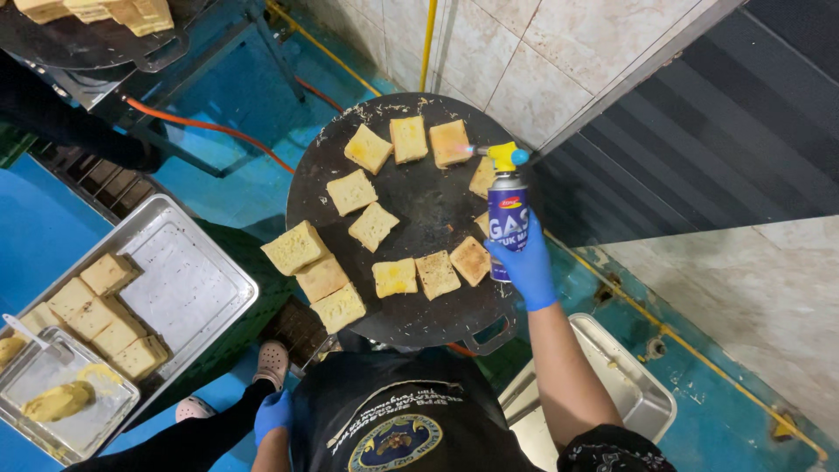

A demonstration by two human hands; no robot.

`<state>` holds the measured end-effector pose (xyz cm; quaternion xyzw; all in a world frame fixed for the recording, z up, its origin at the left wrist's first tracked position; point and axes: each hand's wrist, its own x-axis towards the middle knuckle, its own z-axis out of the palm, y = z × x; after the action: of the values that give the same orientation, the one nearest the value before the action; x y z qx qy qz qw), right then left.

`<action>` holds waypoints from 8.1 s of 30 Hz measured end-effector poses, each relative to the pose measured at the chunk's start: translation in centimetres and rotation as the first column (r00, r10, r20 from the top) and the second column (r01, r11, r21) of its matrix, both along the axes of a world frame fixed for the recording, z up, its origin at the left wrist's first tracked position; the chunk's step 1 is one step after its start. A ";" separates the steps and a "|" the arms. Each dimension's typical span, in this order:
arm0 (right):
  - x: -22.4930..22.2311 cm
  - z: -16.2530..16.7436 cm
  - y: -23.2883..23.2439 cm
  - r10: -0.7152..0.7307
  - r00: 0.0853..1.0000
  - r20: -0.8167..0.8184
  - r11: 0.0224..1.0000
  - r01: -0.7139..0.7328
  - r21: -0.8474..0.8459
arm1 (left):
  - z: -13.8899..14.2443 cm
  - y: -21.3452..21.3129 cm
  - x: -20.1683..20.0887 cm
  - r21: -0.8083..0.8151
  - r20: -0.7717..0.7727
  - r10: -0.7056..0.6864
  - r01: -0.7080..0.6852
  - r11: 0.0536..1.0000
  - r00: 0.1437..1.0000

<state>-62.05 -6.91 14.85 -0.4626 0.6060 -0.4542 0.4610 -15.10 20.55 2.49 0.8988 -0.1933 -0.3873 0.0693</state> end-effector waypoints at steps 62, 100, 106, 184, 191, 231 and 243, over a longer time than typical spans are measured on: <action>4.0 -3.4 2.1 -0.022 0.996 -0.088 0.999 0.025 0.033 | -0.1 0.7 1.9 0.150 0.063 -0.007 -0.003 0.989 0.998; 9.7 -2.1 -0.2 0.082 0.996 -0.032 0.996 -0.081 0.022 | 0.3 3.0 3.4 0.140 0.115 0.125 -0.141 0.980 0.985; 8.6 -2.2 -2.5 0.056 0.997 0.051 0.998 -0.055 -0.010 | 0.4 3.1 3.6 0.144 0.114 0.145 -0.161 0.976 0.983; 15.8 -1.6 -7.8 0.260 0.965 0.039 0.965 -0.261 0.007 | -0.7 5.5 6.6 0.169 0.077 0.236 -0.246 0.954 0.969; 17.4 -1.0 -6.6 0.325 0.941 0.091 0.945 -0.328 0.014 | -0.5 6.9 6.9 0.166 0.104 0.238 -0.253 0.953 0.966; 25.6 -2.6 3.0 0.065 0.997 0.050 0.995 -0.069 0.078 | -2.7 -3.2 21.3 0.239 -0.070 -0.257 0.266 0.934 0.964; 28.7 1.9 7.1 -0.023 0.998 -0.061 0.972 0.037 0.234 | -3.8 -5.0 24.1 0.151 -0.107 -0.180 0.195 0.969 0.978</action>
<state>-33.31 0.21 16.71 -0.4085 0.6753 -0.3729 0.4878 9.02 15.50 -1.32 0.8602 -0.2421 -0.4477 -0.0315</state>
